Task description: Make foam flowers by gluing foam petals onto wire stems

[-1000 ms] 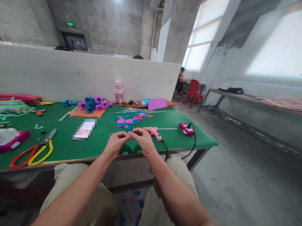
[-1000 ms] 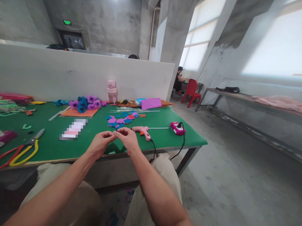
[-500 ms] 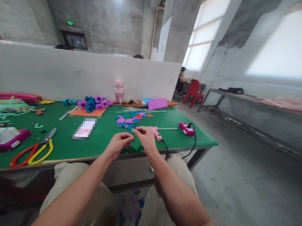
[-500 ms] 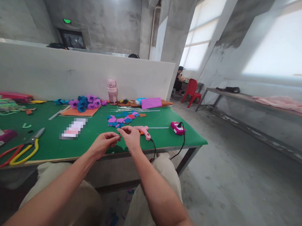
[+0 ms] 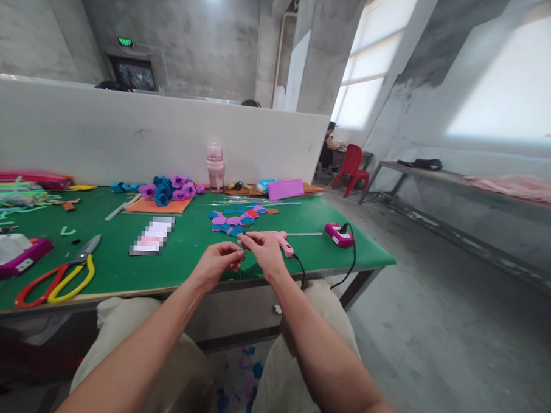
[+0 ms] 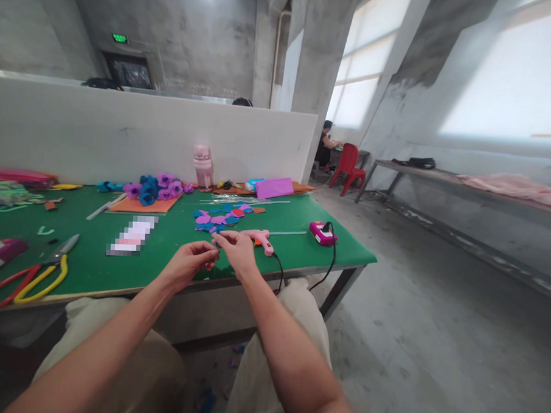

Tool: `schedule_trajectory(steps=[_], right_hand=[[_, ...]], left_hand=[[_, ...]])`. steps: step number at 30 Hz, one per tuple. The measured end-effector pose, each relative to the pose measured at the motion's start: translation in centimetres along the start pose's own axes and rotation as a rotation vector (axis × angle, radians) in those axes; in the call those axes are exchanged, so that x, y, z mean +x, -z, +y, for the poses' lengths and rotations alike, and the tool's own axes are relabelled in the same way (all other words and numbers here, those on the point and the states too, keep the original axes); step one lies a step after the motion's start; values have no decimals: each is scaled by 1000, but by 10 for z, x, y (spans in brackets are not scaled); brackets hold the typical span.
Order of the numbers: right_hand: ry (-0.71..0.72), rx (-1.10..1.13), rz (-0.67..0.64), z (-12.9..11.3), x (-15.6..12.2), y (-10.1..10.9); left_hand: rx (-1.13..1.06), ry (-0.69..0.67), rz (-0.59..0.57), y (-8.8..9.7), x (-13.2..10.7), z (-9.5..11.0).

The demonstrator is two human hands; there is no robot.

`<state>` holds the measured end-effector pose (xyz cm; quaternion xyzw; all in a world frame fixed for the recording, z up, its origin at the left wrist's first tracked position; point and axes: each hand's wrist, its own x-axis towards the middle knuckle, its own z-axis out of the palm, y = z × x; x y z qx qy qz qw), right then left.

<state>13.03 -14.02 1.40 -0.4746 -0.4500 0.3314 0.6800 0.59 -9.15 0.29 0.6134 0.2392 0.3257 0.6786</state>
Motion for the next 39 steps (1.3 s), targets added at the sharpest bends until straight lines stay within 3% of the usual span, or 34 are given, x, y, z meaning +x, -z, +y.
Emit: schedule_trajectory(steps=[5,10,25,33,39], right_hand=[[37,-20,35,-1,1,0],[-138,53,-12,0,0,1],[141,-377,62,1,-3,0],[172,-387,47,1,-4,-1],[174,-330,-17,1,-2,-1]], left_hand=[[16,10,1,-2,-1,1],[10,-18,94,-2,0,3],[119,-66,92,-3,0,4],[78,-59,33,-1,0,3],[30,-49,92,-2,1,4]])
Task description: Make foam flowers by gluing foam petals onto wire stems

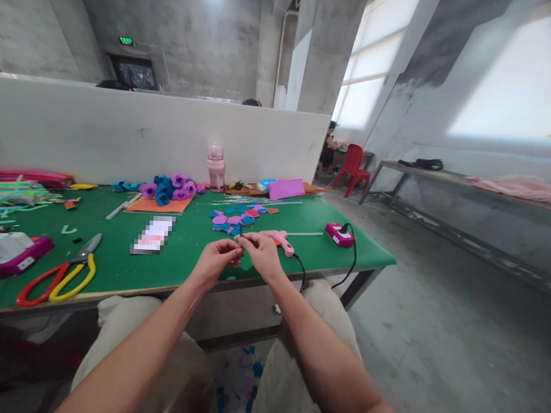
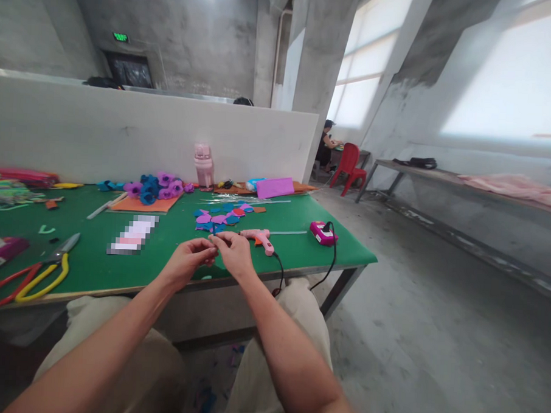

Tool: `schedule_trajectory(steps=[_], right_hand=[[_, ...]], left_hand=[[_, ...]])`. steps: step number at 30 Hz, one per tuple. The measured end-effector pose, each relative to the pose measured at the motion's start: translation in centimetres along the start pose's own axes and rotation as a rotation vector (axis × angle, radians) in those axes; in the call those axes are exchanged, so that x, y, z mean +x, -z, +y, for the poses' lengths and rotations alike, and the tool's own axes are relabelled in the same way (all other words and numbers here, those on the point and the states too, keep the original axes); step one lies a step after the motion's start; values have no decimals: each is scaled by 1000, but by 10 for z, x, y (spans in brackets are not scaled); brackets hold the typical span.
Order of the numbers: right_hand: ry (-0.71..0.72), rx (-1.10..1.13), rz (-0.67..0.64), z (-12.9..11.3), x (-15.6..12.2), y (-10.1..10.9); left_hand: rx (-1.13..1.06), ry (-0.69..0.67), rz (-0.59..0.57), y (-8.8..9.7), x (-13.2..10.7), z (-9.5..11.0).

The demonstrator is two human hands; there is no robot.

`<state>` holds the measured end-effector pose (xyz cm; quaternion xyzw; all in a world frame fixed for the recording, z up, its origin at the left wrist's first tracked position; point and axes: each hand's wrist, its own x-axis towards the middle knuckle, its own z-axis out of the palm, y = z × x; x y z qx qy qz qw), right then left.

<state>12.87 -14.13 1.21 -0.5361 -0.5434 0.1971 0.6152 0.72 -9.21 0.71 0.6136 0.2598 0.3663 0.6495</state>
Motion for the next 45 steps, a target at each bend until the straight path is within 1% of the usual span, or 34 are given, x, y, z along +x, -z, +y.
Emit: schedule_trajectory(steps=[4,8,13,17,24,27,30,36,45], right_hand=[[-60,107,-61,3,2,2],[-77,151,-9,6,3,3],[-72,98,53,9,2,2],[-38,-6,85,7,1,2],[136,-96,98,-13,-7,2],[181,-101,101,-16,-9,0],[177,-89,94,-14,-9,0],[121,-45,62,-10,-7,-1],[126,-117,102,-9,-7,0]], left_hand=[[7,-2,26,1,1,-1],[29,-6,25,1,1,-1],[79,-30,15,-1,-1,2],[107,-47,3,-2,0,1],[86,-139,64,-2,0,3],[119,-185,87,-1,-1,5],[160,-202,109,0,-1,5],[190,-220,145,2,0,2],[186,-187,104,0,0,1]])
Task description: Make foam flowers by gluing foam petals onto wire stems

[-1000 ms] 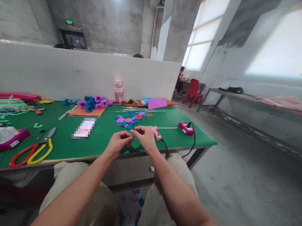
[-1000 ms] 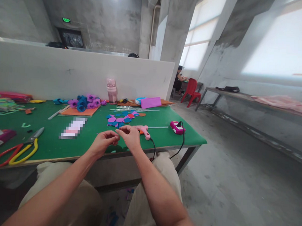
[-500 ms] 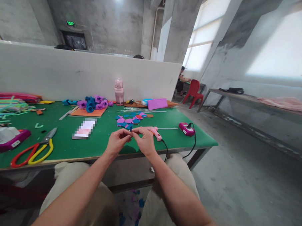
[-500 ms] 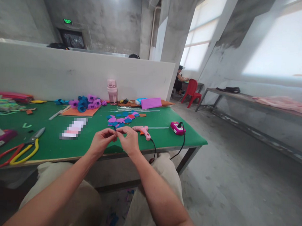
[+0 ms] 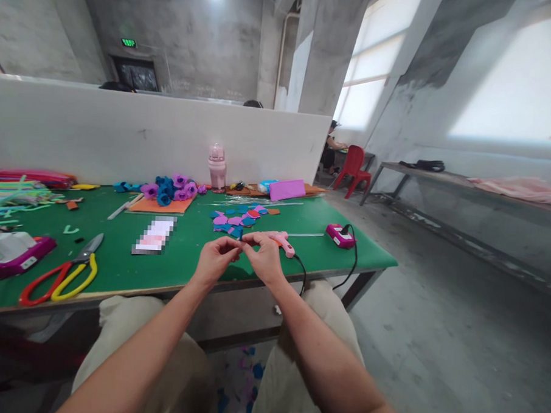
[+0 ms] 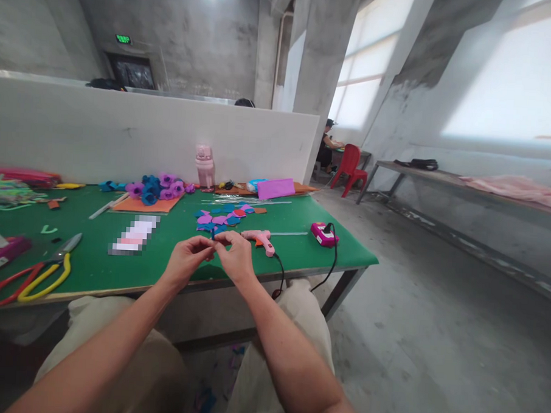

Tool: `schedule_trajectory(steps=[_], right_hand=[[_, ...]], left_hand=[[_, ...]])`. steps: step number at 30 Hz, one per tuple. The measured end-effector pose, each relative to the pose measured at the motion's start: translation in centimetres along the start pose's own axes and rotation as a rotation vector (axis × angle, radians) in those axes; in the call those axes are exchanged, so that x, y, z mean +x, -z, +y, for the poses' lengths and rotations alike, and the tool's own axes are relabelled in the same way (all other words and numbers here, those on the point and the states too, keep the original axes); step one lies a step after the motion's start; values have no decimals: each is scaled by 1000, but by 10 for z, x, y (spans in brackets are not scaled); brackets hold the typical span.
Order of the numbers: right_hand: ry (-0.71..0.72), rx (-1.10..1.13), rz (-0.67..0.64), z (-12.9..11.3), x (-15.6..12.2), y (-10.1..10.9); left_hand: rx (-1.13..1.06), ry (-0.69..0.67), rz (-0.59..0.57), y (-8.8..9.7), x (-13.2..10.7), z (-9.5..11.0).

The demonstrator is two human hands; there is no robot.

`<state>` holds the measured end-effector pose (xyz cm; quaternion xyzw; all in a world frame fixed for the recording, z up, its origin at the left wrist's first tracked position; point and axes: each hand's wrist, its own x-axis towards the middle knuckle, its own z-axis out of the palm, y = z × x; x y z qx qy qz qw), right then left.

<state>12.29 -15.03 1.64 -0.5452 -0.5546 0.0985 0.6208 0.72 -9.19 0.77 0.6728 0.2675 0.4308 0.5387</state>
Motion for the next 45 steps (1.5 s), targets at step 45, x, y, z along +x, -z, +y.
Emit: schedule_trajectory(steps=[45], right_hand=[[-285,137,-368,4,-9,-29]], left_hand=[[1102,-47,-280,28,188,-26]])
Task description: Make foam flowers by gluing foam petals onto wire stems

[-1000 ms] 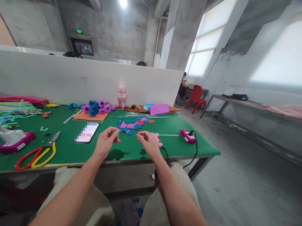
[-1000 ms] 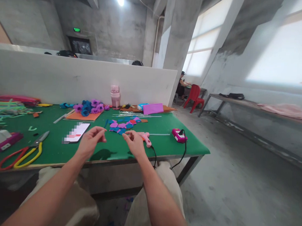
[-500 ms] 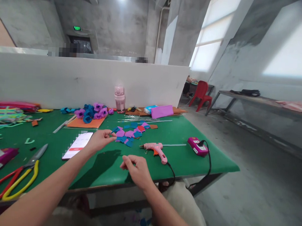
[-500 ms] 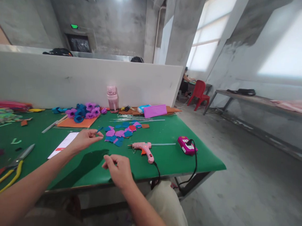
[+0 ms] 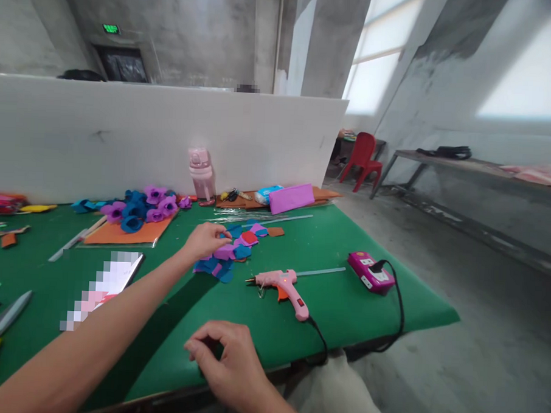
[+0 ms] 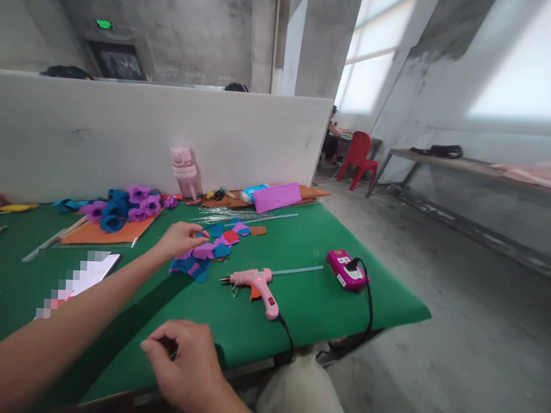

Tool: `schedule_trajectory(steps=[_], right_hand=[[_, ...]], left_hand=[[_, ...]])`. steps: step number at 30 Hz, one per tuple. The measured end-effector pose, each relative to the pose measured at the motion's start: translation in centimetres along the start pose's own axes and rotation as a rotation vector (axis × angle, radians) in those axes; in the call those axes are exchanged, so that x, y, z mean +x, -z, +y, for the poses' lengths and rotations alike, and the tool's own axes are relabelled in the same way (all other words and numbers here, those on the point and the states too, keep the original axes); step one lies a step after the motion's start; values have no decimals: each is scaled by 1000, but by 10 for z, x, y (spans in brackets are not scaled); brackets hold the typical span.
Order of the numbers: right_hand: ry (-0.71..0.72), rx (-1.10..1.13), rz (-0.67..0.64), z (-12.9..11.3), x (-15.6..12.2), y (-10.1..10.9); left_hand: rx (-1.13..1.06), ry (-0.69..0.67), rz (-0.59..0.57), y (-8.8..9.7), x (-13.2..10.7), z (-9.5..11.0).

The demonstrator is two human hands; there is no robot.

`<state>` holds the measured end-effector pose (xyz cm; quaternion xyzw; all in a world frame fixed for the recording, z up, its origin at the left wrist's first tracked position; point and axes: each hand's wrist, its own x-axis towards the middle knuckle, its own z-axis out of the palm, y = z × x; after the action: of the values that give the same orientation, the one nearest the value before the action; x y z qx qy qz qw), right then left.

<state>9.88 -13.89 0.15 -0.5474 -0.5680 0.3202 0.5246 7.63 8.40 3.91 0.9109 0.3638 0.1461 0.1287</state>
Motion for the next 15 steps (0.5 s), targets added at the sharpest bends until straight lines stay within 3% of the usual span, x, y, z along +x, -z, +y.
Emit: schedule_trajectory(steps=[4,8,15], right_hand=[[-41,43,-5,4,-1,-6],[-51,61,-3,5,-2,-7],[-38,66,-7,4,-3,-3]], left_hand=[[212,-95,-70,-33,18,27],[337,-24,-96,-51,30,38],[229,-6,-47,-40,49,25]])
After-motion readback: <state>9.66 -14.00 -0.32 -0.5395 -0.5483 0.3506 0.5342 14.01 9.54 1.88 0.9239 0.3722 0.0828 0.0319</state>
